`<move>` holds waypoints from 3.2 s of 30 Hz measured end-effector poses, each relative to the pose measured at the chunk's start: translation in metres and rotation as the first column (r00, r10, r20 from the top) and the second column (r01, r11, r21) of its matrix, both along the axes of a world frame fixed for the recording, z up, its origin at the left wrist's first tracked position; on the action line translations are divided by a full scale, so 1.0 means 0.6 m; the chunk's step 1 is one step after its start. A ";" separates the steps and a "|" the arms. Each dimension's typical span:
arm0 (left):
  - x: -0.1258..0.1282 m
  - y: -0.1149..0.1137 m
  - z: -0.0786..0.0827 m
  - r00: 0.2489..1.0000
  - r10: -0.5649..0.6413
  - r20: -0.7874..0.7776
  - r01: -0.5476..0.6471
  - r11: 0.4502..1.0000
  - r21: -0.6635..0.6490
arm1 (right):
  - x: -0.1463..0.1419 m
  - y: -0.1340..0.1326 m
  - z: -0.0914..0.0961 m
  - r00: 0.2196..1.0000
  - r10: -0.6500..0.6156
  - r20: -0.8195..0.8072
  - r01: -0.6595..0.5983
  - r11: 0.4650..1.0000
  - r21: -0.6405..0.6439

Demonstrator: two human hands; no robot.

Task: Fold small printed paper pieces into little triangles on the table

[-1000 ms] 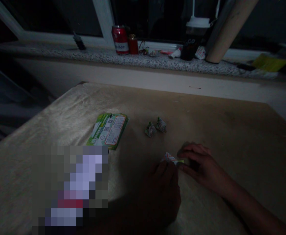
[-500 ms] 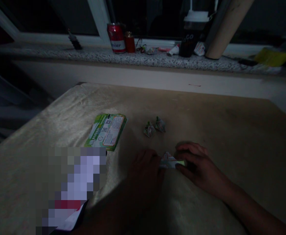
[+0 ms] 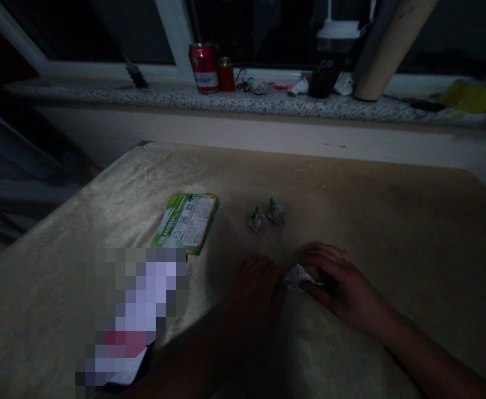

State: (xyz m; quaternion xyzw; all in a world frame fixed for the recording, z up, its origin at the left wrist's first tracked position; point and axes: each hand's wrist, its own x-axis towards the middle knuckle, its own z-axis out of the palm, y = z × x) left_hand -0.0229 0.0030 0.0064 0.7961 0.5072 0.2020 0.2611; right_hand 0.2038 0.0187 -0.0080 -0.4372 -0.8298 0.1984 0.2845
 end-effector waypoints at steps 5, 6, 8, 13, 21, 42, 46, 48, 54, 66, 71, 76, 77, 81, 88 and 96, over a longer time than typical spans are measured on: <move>-0.002 -0.001 0.008 0.997 -0.012 0.076 0.012 1.000 0.003 | 0.004 0.000 0.000 0.995 -0.004 -0.100 0.005 1.000 0.009; -0.003 -0.001 0.008 0.997 -0.020 0.081 0.020 1.000 0.002 | 0.005 0.000 0.002 0.993 0.010 -0.114 -0.008 1.000 0.021; -0.005 -0.001 0.008 0.996 -0.040 0.083 0.039 0.999 0.011 | 0.008 0.001 0.007 0.990 0.054 -0.132 -0.047 0.997 0.054; -0.008 0.001 0.001 0.991 -0.130 0.027 0.130 0.991 0.015 | 0.021 -0.003 0.017 0.968 0.219 -0.125 -0.216 0.976 0.030; -0.011 0.003 0.009 0.983 -0.185 0.015 0.186 0.982 -0.022 | 0.018 -0.024 0.048 0.946 0.318 0.070 -0.308 0.943 -0.126; 0.001 0.019 0.006 0.992 -0.020 -0.122 0.006 0.994 -0.110 | -0.008 -0.032 0.021 0.970 0.205 0.134 -0.199 0.978 -0.058; -0.004 0.014 0.006 0.995 -0.037 -0.095 0.028 0.996 -0.088 | -0.008 -0.032 0.019 0.972 0.202 0.118 -0.199 0.979 -0.036; -0.004 0.013 0.005 0.995 -0.030 -0.098 0.021 0.996 -0.089 | -0.008 -0.033 0.019 0.970 0.209 0.123 -0.208 0.978 -0.020; -0.002 0.014 0.009 0.994 -0.034 -0.104 0.021 0.992 -0.121 | -0.008 -0.037 0.019 0.964 0.218 0.151 -0.224 0.974 0.025; 0.000 0.022 0.003 0.992 -0.031 -0.121 0.020 0.996 -0.090 | -0.012 -0.044 0.021 0.945 0.187 0.267 -0.210 0.976 0.058; 0.000 0.025 0.008 0.992 -0.028 -0.123 0.014 0.993 -0.116 | -0.014 -0.048 0.019 0.945 0.180 0.272 -0.186 0.983 -0.002; -0.001 0.027 0.008 0.994 -0.018 -0.107 0.007 0.994 -0.110 | -0.015 -0.048 0.020 0.934 0.190 0.302 -0.182 0.982 -0.055; -0.002 0.028 0.008 0.994 -0.015 -0.110 0.003 0.994 -0.107 | -0.016 -0.048 0.021 0.930 0.193 0.312 -0.181 0.981 -0.067; -0.002 0.029 0.007 0.995 -0.003 -0.100 -0.008 0.994 -0.110 | -0.020 -0.048 0.025 0.921 0.184 0.344 -0.166 0.983 -0.082; -0.006 0.029 0.005 0.996 -0.001 -0.088 -0.007 0.996 -0.093 | -0.021 -0.044 0.025 0.925 0.184 0.332 -0.177 0.983 -0.049; -0.010 0.016 -0.002 0.993 -0.020 -0.115 0.018 1.000 -0.016 | -0.003 -0.027 0.021 0.988 0.096 0.119 -0.084 0.992 -0.095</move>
